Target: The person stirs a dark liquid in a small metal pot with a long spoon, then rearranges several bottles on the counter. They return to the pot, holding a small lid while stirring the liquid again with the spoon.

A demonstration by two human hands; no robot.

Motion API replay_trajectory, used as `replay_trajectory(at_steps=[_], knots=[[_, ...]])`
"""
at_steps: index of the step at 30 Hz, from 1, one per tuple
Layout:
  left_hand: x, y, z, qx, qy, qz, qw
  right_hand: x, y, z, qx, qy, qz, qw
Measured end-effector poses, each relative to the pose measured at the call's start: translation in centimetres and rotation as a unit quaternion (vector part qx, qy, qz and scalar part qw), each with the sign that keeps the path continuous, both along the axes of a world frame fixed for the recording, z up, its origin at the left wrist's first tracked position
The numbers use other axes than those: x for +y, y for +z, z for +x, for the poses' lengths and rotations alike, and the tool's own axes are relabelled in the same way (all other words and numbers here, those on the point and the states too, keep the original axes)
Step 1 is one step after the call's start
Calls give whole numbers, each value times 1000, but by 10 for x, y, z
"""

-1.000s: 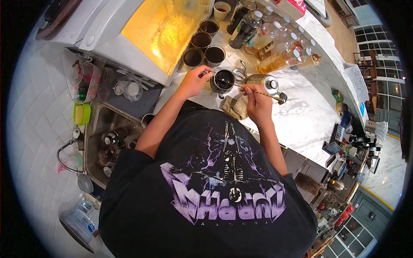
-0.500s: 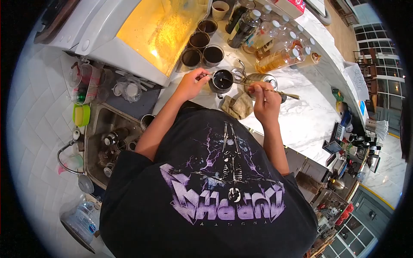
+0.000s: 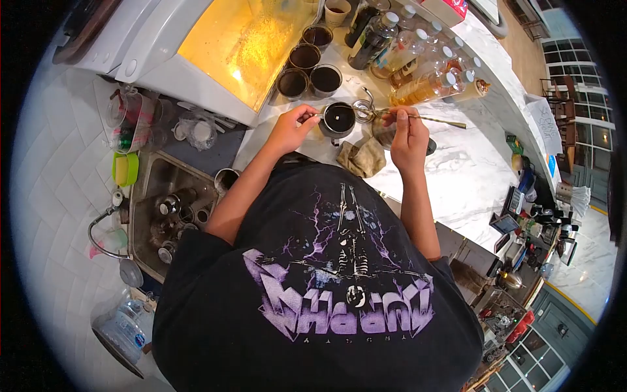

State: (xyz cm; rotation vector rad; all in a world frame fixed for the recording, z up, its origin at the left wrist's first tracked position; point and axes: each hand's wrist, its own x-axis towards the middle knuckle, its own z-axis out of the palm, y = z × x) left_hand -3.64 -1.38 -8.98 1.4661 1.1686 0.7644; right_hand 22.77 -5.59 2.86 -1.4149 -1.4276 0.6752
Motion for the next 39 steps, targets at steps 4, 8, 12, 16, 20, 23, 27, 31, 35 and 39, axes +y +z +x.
replay_trajectory(at_steps=[4, 8, 12, 16, 20, 23, 27, 31, 35, 39], knots=[[-9, 1, 2, -14, 28, 36, 999, 13, 2, 0, -22, 29, -41, 999], [-17, 9, 3, 1, 37, -6, 999, 22, -1, 0, 56, 34, -57, 996], [-27, 13, 1, 9, 56, -5, 998, 18, 15, 11, 25, 22, -7, 999], [-32, 11, 1, 21, 88, -14, 996, 6, 16, 26, 95, -10, 5, 995], [-40, 6, 0, 15, 100, -4, 995, -23, 5, 37, 180, -47, -3, 982], [-47, -1, 3, 33, 115, 3, 993, -44, -9, 44, 243, -67, -14, 968], [-61, 1, 10, 49, 112, -26, 992, -71, -27, 52, 362, -96, -19, 927], [-77, -5, 15, 32, 107, -56, 992, -96, -45, 64, 430, -108, -44, 895], [-91, -29, 14, 22, 100, -80, 991, -118, -67, 76, 489, -168, -101, 850], [-103, -35, 17, 40, 92, -81, 992, -136, -104, 94, 542, -191, -141, 807]])
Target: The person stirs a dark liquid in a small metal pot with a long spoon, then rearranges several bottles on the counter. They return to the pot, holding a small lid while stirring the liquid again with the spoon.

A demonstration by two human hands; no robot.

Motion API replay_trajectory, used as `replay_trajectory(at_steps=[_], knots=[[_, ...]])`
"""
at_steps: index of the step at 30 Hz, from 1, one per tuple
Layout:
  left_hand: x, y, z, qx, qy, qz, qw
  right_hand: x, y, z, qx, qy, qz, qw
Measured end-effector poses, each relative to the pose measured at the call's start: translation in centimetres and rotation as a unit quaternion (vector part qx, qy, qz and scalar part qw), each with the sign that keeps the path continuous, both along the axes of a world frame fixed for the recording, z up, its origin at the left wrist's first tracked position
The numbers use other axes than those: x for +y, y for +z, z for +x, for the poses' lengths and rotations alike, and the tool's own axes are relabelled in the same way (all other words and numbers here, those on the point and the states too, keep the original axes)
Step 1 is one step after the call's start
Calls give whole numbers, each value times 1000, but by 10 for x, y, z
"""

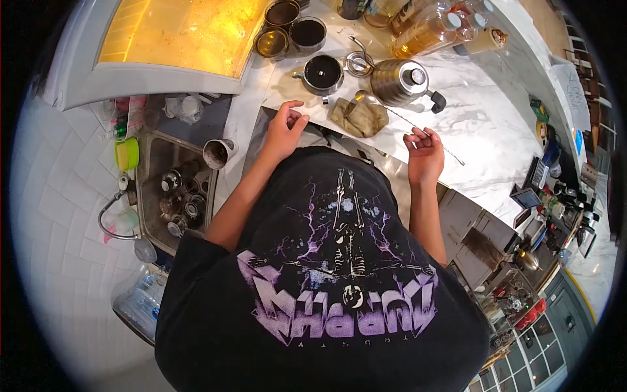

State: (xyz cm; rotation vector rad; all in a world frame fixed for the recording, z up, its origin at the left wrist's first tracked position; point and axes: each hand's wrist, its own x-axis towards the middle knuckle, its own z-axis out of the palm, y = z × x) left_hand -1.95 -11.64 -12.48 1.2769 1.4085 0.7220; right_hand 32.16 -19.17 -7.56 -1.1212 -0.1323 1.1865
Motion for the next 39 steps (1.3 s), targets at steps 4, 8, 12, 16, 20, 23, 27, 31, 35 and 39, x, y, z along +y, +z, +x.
replay_trajectory(at_steps=[4, 8, 12, 16, 20, 23, 27, 31, 35, 39], knots=[[-5, -15, 4, -3, -4, 9, 1000, 0, -38, 8, 52, 2, -52, 997], [-7, -7, 5, 6, -8, -14, 1000, 11, -59, 7, 79, 4, -59, 995], [-5, -7, 4, 22, -26, -21, 999, 24, -73, 9, 89, 17, -102, 991], [-10, -12, 4, 29, -15, -19, 999, 29, -88, 12, 96, 40, -111, 988], [-13, -15, 7, 27, -3, -11, 1000, 35, -95, 11, 133, 57, -108, 984], [-11, -13, 11, 28, -6, 1, 1000, 35, -105, 13, 163, 74, -101, 979], [-6, -10, 15, 37, -14, 2, 999, 35, -106, 13, 149, 84, -122, 978], [-3, -15, 17, 36, -18, 16, 999, 36, -103, 19, 130, 105, -164, 972], [0, -18, 18, 32, -11, 10, 999, 38, -79, 25, 85, 140, -256, 953], [4, -8, 19, 46, 1, 5, 999, 42, -29, 13, -200, 182, -253, 929]])
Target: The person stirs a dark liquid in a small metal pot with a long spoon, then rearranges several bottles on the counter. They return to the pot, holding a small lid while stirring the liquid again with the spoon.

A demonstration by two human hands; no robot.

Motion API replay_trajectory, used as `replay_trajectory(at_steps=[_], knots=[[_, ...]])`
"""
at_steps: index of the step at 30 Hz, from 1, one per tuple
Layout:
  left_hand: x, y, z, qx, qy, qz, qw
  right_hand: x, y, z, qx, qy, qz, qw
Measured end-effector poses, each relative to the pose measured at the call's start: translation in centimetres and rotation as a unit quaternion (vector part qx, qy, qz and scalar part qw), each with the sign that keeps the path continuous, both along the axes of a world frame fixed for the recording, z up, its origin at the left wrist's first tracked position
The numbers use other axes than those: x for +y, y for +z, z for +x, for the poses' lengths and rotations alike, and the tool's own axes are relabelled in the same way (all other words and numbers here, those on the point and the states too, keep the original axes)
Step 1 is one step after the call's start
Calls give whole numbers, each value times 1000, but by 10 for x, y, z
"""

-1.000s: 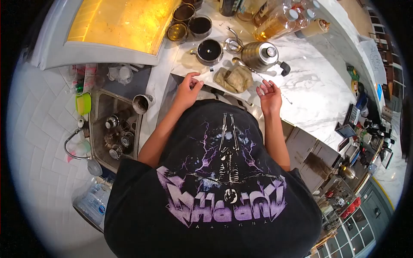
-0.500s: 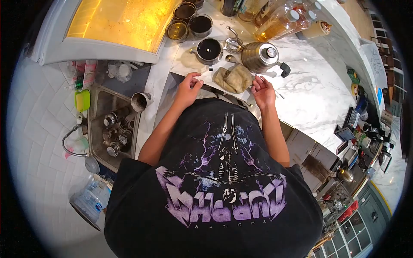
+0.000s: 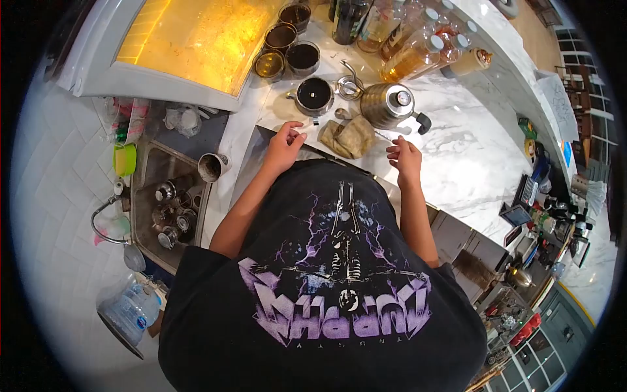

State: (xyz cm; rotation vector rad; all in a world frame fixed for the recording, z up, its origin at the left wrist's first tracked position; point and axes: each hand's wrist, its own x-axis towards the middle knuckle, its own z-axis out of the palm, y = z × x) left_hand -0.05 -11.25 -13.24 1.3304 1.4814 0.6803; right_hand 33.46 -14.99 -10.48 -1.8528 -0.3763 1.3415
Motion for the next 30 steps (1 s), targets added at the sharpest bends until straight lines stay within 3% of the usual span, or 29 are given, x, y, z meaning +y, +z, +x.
replay_trajectory(at_steps=[2, 4, 5, 7, 9, 12, 17, 23, 30], knots=[[-1, -7, -3, -16, 11, -8, 1000, 14, 15, -14, -94, 90, 102, 986], [-2, -11, -4, -11, 14, 4, 1000, 37, 23, -37, -209, 200, 186, 939], [-2, -11, -4, -1, 17, 14, 1000, 52, 39, -52, -286, 267, 189, 900], [-3, -12, -5, 1, 19, 17, 1000, 78, 31, -77, -315, 291, 196, 882], [-3, -14, -7, 3, 20, 20, 1000, 101, 29, -97, -446, 359, 163, 803], [-3, -14, -8, -15, 31, 11, 999, 120, 16, -110, -489, 400, 142, 762], [-8, -1, -8, 1, 50, 15, 999, 130, -30, -115, -501, 417, 106, 751], [-11, 1, -12, -13, 47, 4, 999, 132, -31, -113, -517, 424, 115, 735], [-6, 3, -11, -13, 31, -15, 999, 127, -41, -107, -566, 439, 178, 675]])
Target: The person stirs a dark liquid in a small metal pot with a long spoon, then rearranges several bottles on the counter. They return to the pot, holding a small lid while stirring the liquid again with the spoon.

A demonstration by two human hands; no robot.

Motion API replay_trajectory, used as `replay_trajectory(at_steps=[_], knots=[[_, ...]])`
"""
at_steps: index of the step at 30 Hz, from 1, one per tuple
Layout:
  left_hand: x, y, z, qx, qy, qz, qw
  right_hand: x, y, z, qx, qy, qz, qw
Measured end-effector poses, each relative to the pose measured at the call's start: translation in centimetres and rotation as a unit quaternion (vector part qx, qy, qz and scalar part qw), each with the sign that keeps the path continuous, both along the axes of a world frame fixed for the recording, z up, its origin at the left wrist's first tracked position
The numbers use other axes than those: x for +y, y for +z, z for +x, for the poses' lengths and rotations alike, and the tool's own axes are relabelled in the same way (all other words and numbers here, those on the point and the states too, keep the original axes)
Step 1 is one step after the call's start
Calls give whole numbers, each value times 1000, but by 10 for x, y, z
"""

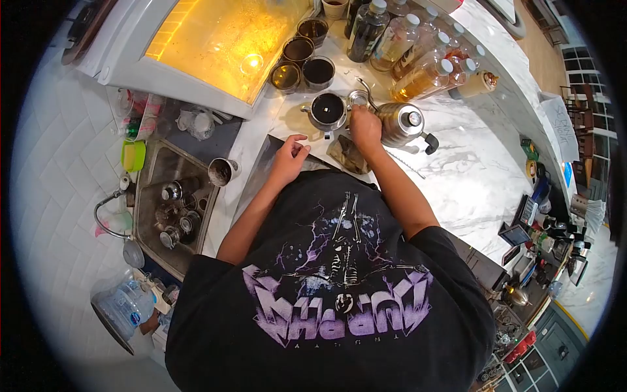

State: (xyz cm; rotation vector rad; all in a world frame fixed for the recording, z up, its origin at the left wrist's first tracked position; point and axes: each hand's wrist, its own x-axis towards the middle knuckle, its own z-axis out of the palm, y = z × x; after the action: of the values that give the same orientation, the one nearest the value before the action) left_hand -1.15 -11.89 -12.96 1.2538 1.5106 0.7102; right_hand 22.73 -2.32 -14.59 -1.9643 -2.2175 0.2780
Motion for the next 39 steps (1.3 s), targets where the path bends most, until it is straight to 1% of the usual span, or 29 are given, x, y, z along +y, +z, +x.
replay_trajectory(at_steps=[5, 7, 8, 9, 10, 11, 13, 14, 15, 17, 18, 19, 20, 21, 22, 25, 26, 30, 32, 33, 35, 36, 38, 39], knots=[[4, 1, 2, -6, 2, 4, 1000, -2, 7, -2, 0, 8, 23, 1000], [4, -3, 0, -13, 10, 3, 1000, -2, 25, -5, 69, -34, 18, 997], [6, -5, 0, -17, 21, 22, 999, -4, 35, -5, 68, -31, 17, 997], [8, -7, -1, -20, 32, 40, 998, -5, 48, -5, 100, -48, 16, 994], [9, -6, -2, -21, 34, 39, 998, -8, 59, -4, 131, -66, 15, 989], [11, -5, -3, -24, 42, 40, 998, -11, 69, -3, 130, -64, 13, 989], [16, -6, -4, -29, 51, 42, 997, -15, 83, 4, 255, -86, 18, 963], [18, -6, -5, -34, 59, 37, 997, -16, 83, 10, 272, -71, 82, 956], [20, -6, -5, -39, 67, 33, 996, -18, 88, 13, 272, -70, 83, 956], [23, -2, -6, -36, 71, 28, 996, -22, 111, 17, 381, -88, 49, 919], [24, -2, -6, -32, 73, 22, 997, -24, 131, 14, 435, -98, 0, 895], [25, -4, -7, -33, 72, 21, 997, -23, 131, 13, 434, -99, 1, 895], [29, -5, -7, -51, 74, 40, 995, -21, 131, 13, 522, -106, -88, 842], [32, -5, -7, -70, 75, 59, 993, -18, 131, 13, 601, -110, -174, 772], [36, -5, -7, -71, 73, 62, 993, -15, 130, 11, 601, -110, -171, 773], [46, 1, -8, -85, 89, 45, 991, -5, 120, -1, 650, -176, -304, 674], [48, 3, -8, -92, 89, 49, 991, -2, 115, -4, 658, -185, -318, 657], [58, 13, -6, -108, 91, 73, 987, 3, 96, -5, 652, -217, -333, 646], [61, 18, -3, -116, 89, 71, 987, 3, 94, -6, 602, -227, -309, 700], [63, 20, -1, -125, 86, 71, 986, 3, 91, -6, 603, -228, -308, 700], [66, 24, 2, -117, 83, 75, 987, 4, 83, -9, 563, -211, -293, 744], [67, 23, 2, -108, 80, 78, 988, 3, 77, -11, 563, -211, -292, 744], [68, 23, 2, -108, 79, 80, 988, 1, 65, -14, 520, -158, -159, 824], [70, 23, 3, -109, 79, 83, 987, 1, 71, -15, 520, -159, -157, 825]])
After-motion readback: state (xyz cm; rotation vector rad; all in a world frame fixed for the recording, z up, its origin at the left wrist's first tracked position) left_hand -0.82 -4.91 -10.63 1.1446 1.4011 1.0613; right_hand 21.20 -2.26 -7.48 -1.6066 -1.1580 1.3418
